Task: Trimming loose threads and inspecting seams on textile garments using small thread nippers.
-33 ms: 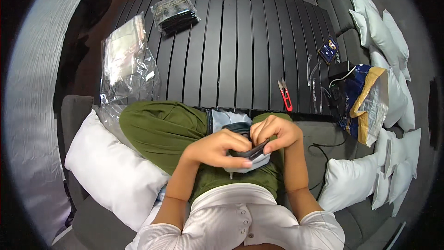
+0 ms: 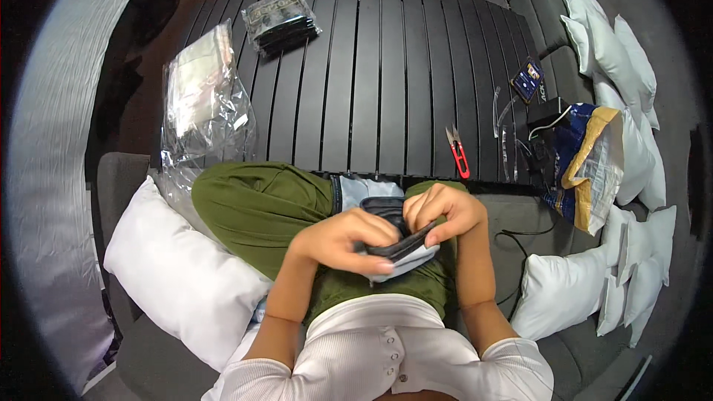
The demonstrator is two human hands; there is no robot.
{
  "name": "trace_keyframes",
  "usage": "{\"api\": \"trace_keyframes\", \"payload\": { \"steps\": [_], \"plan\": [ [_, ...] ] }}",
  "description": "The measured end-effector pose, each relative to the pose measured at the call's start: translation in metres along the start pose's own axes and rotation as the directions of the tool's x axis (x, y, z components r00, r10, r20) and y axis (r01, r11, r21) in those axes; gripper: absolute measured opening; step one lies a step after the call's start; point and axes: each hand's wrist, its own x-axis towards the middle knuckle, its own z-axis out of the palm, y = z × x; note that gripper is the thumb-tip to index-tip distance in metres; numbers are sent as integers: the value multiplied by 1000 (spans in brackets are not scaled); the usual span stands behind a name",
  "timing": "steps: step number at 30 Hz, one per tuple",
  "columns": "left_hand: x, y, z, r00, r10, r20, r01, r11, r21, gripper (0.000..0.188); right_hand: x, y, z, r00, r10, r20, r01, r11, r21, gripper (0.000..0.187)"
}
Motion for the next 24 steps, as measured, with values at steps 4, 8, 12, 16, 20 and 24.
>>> {"api": "trace_keyframes", "payload": {
  "steps": [4, 8, 12, 16, 20, 24],
  "plan": [
    [-17, 2, -16, 976, 216, 19, -198, 921, -336, 39, -5, 5, -11, 984, -174, 25, 173, 984, 49, 26],
    [-32, 10, -28, 951, -311, -4, 311, 950, 19, 44, -8, 8, -5, 964, -238, -117, 255, 951, 175, 31],
    [-23, 1, -12, 864, -495, -95, 504, 849, 156, 48, 1, 7, 2, 971, -195, -137, 224, 944, 244, 34],
    [-6, 2, -4, 902, -430, -41, 429, 881, 199, 35, 0, 9, 4, 990, -112, -88, 132, 954, 268, 29],
    [-12, 7, -15, 981, -192, -36, 193, 981, 28, 29, -3, 10, 3, 981, -133, -139, 167, 948, 271, 31],
    [-27, 4, -21, 987, -94, -129, 58, 965, -257, 29, -8, 11, 1, 972, -170, -161, 207, 947, 246, 33]
  ]
}}
